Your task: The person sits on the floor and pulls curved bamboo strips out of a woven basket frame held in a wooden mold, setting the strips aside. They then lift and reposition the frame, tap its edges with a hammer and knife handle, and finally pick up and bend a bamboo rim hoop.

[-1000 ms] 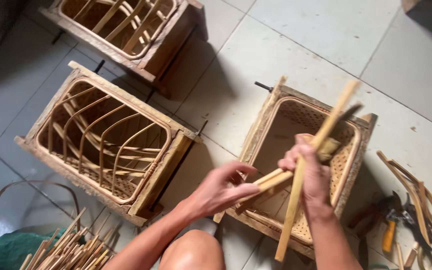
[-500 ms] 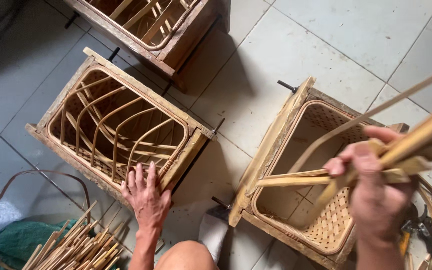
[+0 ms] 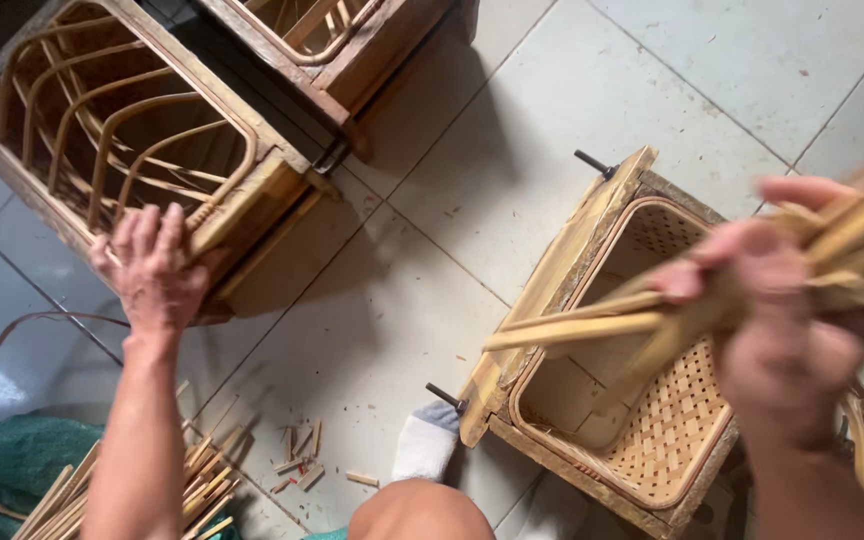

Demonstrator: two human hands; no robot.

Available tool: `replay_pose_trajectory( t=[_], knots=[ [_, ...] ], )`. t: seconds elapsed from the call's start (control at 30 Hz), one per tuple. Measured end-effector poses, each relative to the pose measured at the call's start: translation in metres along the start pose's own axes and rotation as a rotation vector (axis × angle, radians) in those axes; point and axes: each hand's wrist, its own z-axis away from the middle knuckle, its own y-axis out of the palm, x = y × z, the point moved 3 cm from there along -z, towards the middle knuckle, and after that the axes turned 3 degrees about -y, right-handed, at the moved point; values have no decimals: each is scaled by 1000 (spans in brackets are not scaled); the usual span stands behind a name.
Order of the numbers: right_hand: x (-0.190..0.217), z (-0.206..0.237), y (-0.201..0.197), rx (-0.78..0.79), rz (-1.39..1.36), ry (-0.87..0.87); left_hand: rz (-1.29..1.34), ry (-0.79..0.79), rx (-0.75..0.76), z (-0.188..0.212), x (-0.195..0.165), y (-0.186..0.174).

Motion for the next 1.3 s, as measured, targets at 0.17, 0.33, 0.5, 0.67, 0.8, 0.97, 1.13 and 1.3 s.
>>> replay_pose_trajectory(
  t=[0.17,0.33,0.5,0.67,0.8,0.97,1.13,1.3],
  knots=[
    [-26,-16,86,49,-160,-50,542,-18,-56,-48,-70,-72],
    [-52,3,157,75,-201,303,1332,230,681,-16,-222,-139],
    [-70,28,163,211,-148,614,1189,-8,1018,-9,-243,-139],
    [-64,38,134,571,85,654,758,-17,811,24,-179,-146],
    [-31,40,67,507,198,620,392,200,286,63,-142,-155],
    [20,89,-57,-74,531,267,131,146,376,130,-155,-115],
    [6,207,-122,-226,1039,247,150,-213,489,144,-147,-91],
    [-30,322,-147,-461,917,446,70,-328,427,144,-75,-54]
  ],
)
